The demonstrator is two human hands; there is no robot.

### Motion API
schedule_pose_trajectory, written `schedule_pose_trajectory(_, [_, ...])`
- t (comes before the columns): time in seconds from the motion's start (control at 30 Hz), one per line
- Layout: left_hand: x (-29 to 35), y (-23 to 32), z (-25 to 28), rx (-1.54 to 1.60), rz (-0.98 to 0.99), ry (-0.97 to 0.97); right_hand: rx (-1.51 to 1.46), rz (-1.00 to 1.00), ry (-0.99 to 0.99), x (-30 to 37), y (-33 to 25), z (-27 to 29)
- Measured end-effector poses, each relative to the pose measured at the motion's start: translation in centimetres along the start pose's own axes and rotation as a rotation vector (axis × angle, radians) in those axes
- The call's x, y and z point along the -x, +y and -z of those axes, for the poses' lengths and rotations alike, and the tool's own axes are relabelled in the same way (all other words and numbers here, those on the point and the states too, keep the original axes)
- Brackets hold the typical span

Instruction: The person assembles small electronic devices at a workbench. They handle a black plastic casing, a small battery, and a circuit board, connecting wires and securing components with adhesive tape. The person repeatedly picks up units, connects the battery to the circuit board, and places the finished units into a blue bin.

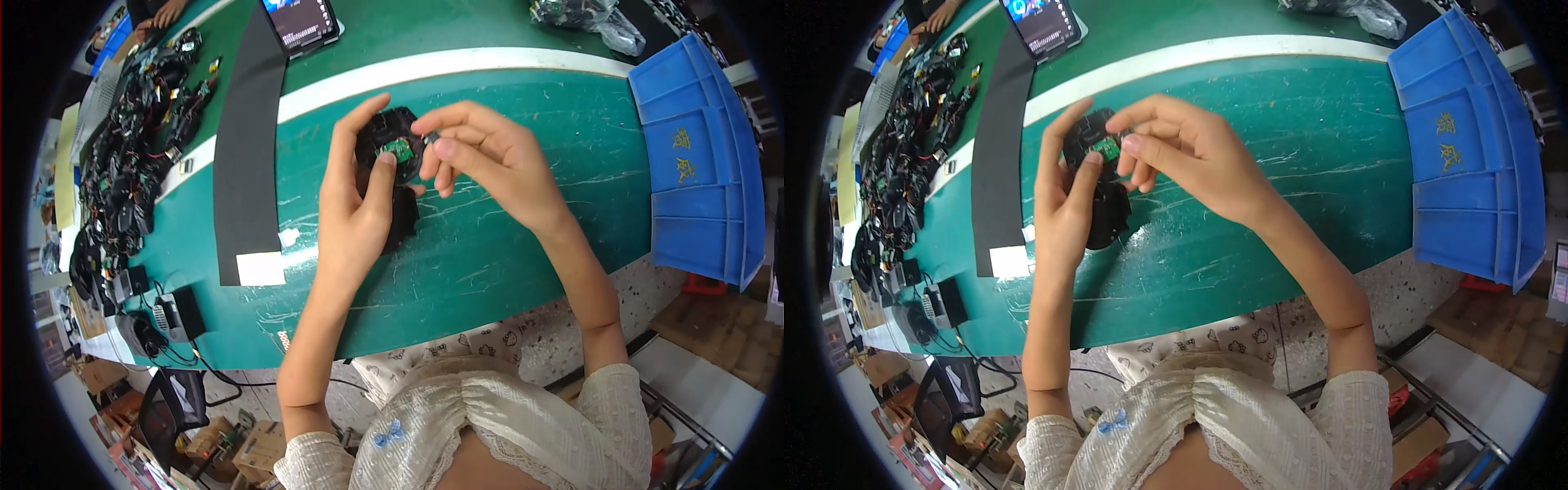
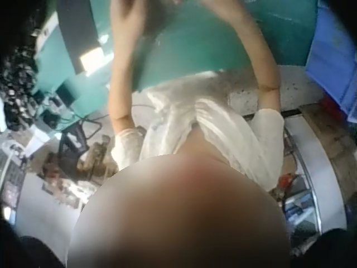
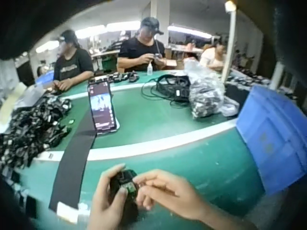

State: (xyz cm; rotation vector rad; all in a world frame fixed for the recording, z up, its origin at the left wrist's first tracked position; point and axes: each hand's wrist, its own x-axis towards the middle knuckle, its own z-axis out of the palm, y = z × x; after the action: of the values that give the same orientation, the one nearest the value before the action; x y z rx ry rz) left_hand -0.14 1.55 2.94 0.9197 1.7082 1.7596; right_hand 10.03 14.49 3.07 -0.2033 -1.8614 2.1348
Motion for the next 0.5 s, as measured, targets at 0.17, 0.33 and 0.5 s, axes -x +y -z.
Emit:
schedule_pose_trajectory(0.17, [-0.2,-0.5,0.1,0.097,0.063,0.005,0.076,0.045,0.044,-0.2,0.8,0.2])
schedule_pose_trajectory(0.33, [-0.1,-0.5,0.0,0.123,0.1,0.035,0.161,0.051,0.089,-0.3,0.7,0.0])
schedule_pose_trajectory(0.5, [0.1,-0.4,-0.1,0.093,0.113,0.073,0.32,0.063,0.123,-0.2,0.0,0.0])
